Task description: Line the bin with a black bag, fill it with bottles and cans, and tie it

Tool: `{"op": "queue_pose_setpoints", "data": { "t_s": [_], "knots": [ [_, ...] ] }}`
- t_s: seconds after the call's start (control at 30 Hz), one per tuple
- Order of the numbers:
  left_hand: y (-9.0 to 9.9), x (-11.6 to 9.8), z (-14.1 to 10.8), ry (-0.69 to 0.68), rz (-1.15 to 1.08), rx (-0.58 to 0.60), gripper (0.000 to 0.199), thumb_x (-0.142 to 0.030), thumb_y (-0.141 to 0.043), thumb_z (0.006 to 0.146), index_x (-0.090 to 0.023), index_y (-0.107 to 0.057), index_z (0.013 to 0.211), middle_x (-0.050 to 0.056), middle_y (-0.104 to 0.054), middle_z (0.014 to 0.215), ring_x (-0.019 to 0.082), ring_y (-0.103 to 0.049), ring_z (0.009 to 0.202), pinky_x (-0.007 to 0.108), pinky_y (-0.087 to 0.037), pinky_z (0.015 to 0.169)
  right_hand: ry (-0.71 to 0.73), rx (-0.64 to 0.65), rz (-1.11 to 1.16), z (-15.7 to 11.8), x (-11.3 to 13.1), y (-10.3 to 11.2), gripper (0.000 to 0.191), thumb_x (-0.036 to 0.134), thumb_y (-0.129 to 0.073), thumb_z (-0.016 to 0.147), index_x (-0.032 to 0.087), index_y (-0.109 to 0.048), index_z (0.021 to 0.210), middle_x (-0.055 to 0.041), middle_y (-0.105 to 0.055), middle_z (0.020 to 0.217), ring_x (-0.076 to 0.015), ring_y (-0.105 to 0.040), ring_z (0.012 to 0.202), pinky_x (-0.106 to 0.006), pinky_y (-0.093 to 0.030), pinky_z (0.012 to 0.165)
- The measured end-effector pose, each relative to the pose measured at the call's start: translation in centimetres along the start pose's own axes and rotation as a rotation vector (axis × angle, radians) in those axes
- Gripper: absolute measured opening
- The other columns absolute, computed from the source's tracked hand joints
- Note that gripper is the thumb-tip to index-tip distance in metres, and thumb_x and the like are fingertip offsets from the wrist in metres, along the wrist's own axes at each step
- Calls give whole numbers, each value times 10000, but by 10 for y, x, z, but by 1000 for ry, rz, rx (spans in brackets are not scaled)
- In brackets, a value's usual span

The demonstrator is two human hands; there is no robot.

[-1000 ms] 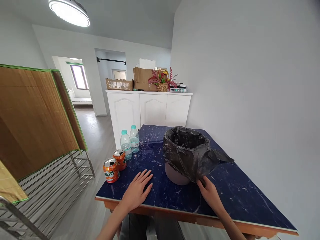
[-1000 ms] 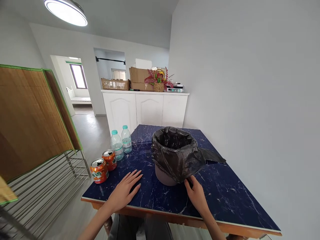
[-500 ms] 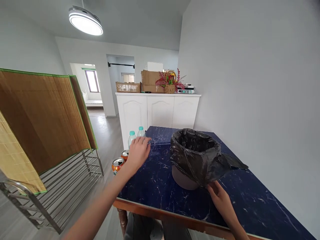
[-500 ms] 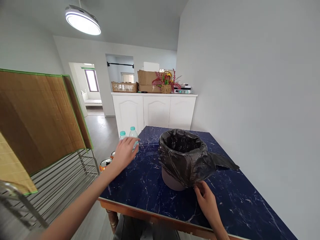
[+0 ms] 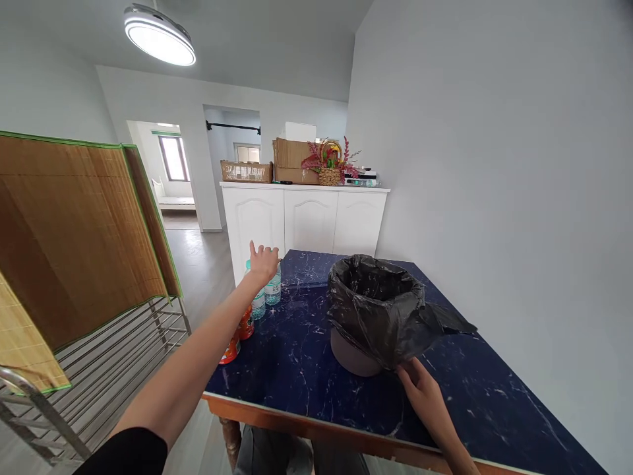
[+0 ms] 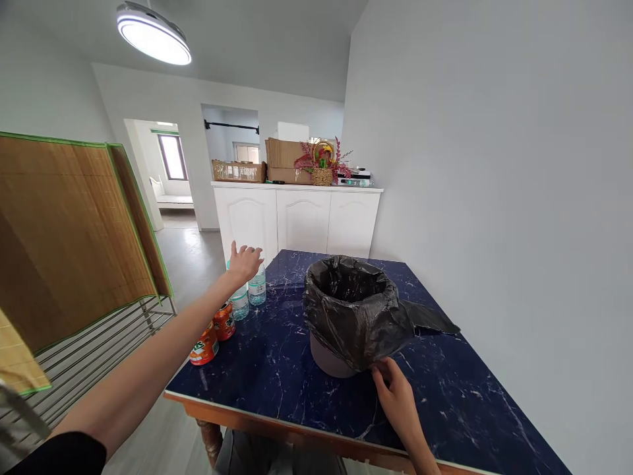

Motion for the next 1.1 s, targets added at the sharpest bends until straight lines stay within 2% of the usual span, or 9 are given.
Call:
{"op": "queue_pose_setpoints", "data": {
  "t_s": [0.1,0.2,0.33,0.43,0.5,0.57,0.67,0.9,1.1],
  "knots": [
    [6,-11,-3,-59,-48,-3,233,-241,-586,1049,-148,-684,1238,163,-756,1191,330,-714,1134,533,-439,1096,12,-1,5,0,2,0,374,591,-600,918,239,-713,974,-145,-807,1088,-343,-769,1044,-382,-621,806],
    [31,-24,-8,-124,-105,-51,268,-281,-557,1075,-186,-671,1298,152,-730,1290,307,-754,1033,433,-545,925,25,-3,16,1,4,0,347,570,-603,925,240,-705,954,-137,-808,1054,-323,-775,971,-380,-615,796],
    [106,-44,-13,-216,-228,-267,382,-383,-456,1134,-246,-540,1480,92,-634,1485,241,-706,1194,381,-572,988,39,-8,45,1,6,-1,325,554,-615,917,240,-694,937,-127,-805,1016,-313,-775,939,-385,-612,816],
    [178,-68,-26,-394,-549,-583,353,-396,-579,1090,-211,-628,1387,70,-718,1353,195,-716,1145,340,-603,999,45,-18,70,1,10,0,319,539,-623,905,236,-702,959,-130,-803,1024,-314,-778,941,-399,-616,841],
    [208,-88,-35,-462,-671,-614,328,-389,-641,1057,-210,-676,1330,52,-757,1283,173,-742,1056,321,-632,957,45,-21,86,1,12,0,319,529,-624,907,235,-712,991,-130,-804,1038,-315,-781,948,-398,-622,831],
    [220,-109,-44,-502,-743,-533,310,-385,-680,1030,-218,-706,1291,39,-780,1245,164,-762,990,319,-649,931,42,-20,100,1,13,1,320,518,-623,917,236,-722,1033,-127,-806,1042,-315,-785,956,-391,-630,803],
    [206,-137,-51,-553,-785,-335,295,-385,-693,1013,-231,-730,1261,37,-797,1226,177,-775,973,336,-661,919,46,-10,121,1,14,1,310,503,-617,935,240,-729,1054,-121,-807,1042,-312,-789,978,-384,-639,804],
    [127,-169,-42,-610,-629,112,257,-351,-723,983,-244,-747,1215,61,-801,1213,233,-789,984,368,-640,871,52,2,151,1,14,0,314,504,-620,941,237,-726,1069,-121,-806,1050,-316,-789,1001,-395,-644,834],
    [94,-179,-27,-614,-544,277,254,-368,-825,889,-248,-805,1112,47,-841,1033,276,-800,962,329,-609,734,38,14,165,0,13,0,334,511,-619,947,230,-728,1094,-128,-800,1085,-314,-783,1023,-401,-639,852]
  ]
}}
Point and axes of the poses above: each hand's wrist, its own z-axis towards the middle knuckle, its own y-axis out of the back of the hand, x = y × z, the point moved 4 cm from there along z, towards the middle knuckle
